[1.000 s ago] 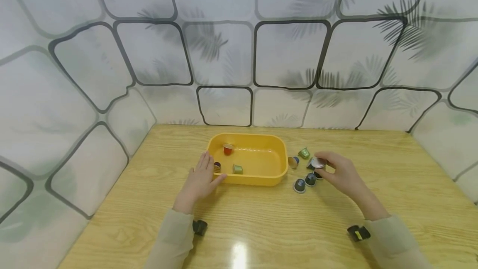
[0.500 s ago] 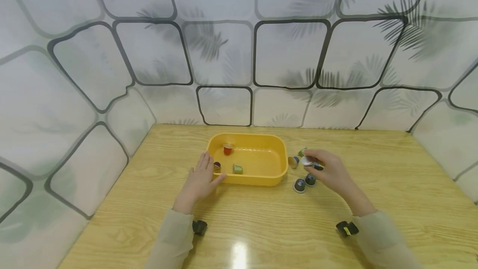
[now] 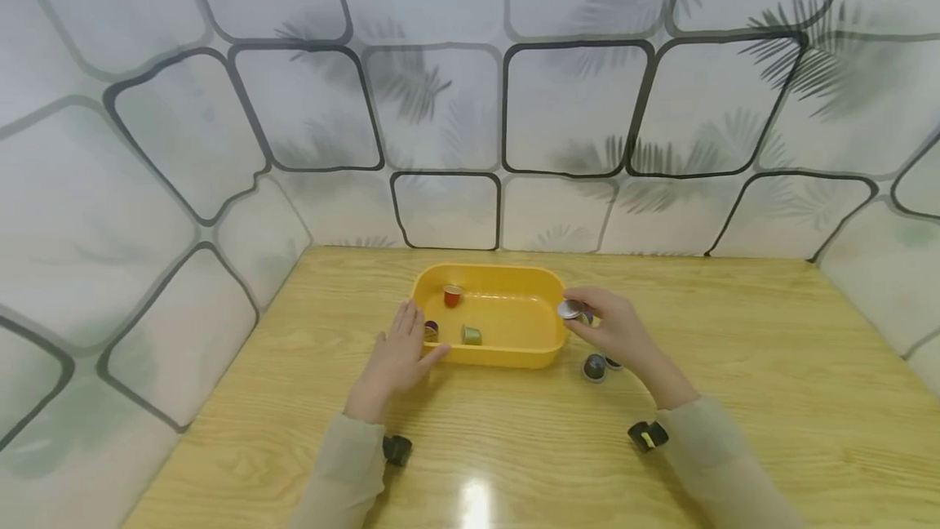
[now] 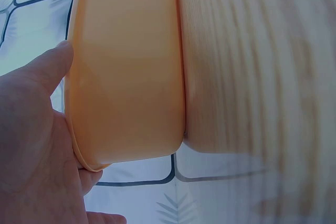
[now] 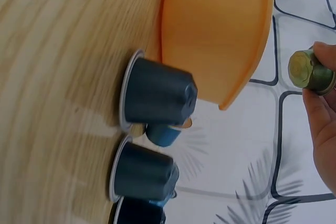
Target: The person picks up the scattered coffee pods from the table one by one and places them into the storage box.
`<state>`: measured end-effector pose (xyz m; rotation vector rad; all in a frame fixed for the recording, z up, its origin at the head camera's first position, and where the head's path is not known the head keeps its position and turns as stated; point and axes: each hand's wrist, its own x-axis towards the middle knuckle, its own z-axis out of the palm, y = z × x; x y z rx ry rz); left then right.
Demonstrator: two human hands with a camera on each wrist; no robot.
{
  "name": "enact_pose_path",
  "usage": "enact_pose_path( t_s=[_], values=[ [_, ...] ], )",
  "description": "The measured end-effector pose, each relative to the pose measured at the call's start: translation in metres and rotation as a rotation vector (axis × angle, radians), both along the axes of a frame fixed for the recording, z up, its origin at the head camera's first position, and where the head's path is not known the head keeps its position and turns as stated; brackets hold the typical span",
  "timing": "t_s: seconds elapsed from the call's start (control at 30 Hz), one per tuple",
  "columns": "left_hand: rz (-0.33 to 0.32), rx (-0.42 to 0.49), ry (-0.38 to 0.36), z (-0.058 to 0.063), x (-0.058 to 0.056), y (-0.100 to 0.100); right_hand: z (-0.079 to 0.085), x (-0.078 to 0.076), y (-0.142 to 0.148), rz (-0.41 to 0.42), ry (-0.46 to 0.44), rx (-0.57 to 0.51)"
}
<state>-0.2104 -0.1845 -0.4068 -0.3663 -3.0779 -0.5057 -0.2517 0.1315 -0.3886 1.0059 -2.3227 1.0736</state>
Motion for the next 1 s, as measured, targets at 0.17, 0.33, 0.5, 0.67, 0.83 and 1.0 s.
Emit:
enact_pose_path(
  t_s=[0.17,0.33,0.5,0.67,0.83,1.0],
  values=[
    [0.002,0.003,0.001,-0.001,0.0,0.0,0.001,-0.003,-0.01,0.018,-0.05,0.009],
    [0.0,0.012,0.006,-0.001,0.0,-0.001,0.002,-0.006,-0.019,0.041,-0.068,0.012],
    [0.003,0.011,0.005,-0.003,0.0,-0.001,0.002,-0.011,-0.028,0.054,-0.072,0.037],
    [0.01,0.008,0.005,-0.004,0.0,-0.003,0.002,-0.015,-0.038,0.078,-0.107,0.036],
    [0.005,0.003,0.007,-0.003,0.0,-0.002,0.002,-0.019,-0.05,0.105,-0.122,0.022],
    [0.003,-0.007,0.005,-0.003,-0.001,-0.001,0.0,-0.021,-0.064,0.082,-0.144,0.05]
  ],
)
